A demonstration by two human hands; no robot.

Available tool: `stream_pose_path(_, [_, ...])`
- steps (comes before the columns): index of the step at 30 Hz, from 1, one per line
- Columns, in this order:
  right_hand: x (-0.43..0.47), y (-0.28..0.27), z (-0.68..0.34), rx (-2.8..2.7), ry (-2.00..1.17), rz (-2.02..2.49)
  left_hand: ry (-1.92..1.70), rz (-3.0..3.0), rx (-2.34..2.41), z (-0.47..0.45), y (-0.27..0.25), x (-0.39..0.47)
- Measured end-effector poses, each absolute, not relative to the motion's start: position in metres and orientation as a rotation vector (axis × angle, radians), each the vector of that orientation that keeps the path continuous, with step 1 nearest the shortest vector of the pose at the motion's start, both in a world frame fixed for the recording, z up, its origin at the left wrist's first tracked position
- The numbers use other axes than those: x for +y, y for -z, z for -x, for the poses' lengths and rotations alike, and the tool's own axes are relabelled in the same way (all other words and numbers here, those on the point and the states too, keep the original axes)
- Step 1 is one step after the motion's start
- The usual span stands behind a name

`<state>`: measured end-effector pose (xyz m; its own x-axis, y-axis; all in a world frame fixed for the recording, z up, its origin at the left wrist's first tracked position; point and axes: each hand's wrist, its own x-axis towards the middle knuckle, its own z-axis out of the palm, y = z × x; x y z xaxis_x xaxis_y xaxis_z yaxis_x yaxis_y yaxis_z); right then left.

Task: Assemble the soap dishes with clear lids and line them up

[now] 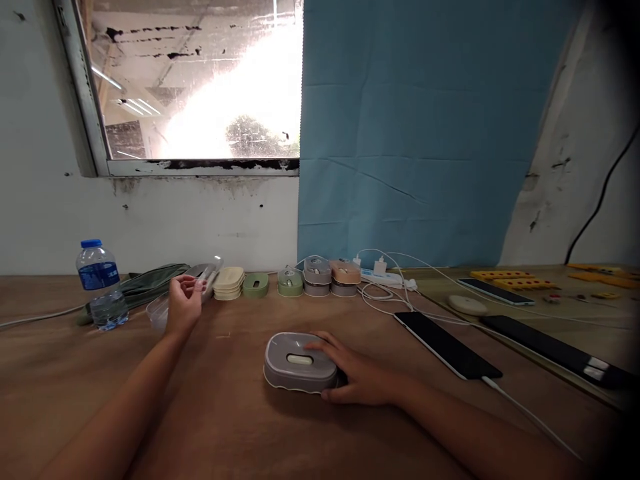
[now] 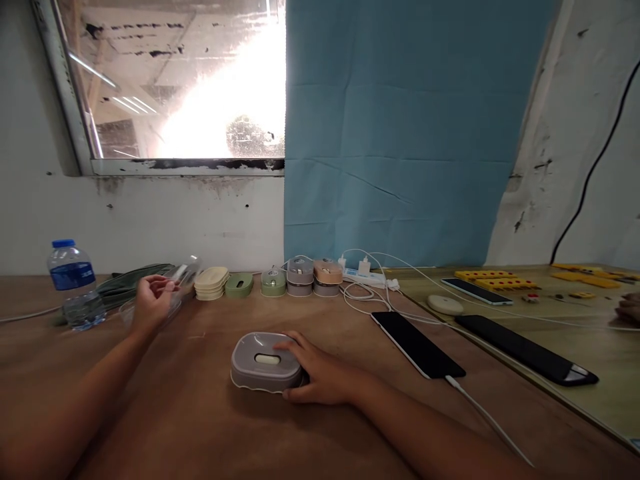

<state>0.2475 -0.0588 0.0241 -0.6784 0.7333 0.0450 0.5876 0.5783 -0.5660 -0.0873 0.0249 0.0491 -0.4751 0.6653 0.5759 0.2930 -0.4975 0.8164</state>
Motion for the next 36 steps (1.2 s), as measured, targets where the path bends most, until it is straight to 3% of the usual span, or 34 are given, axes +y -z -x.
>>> stream_pose_path(4, [-0.058, -0.024, -0.248, -2.542, -0.772, 1.091, -1.790, -0.912, 0.892, 0.051, -0.047, 0.018])
stream_pose_path(10, [-0.056, -0.023, -0.249, -2.515, -0.642, 0.994, -1.434, -0.877, 0.525, 0.019, -0.036, -0.004])
stream_pose_path(16, [-0.057, -0.023, -0.249, -2.500, -0.538, 0.820, -1.194, -1.055, 0.434, 0.007, -0.034, -0.024])
stream_pose_path(30, [-0.068, 0.000, -0.225, -2.099, -0.631, 0.810, -0.841, -1.428, 0.242, -0.029, -0.026, -0.057])
stream_pose_path(36, [-0.070, -0.006, -0.225, -2.025, -0.478, 0.832, -0.984, -1.472, 0.259, -0.033, -0.028, -0.063])
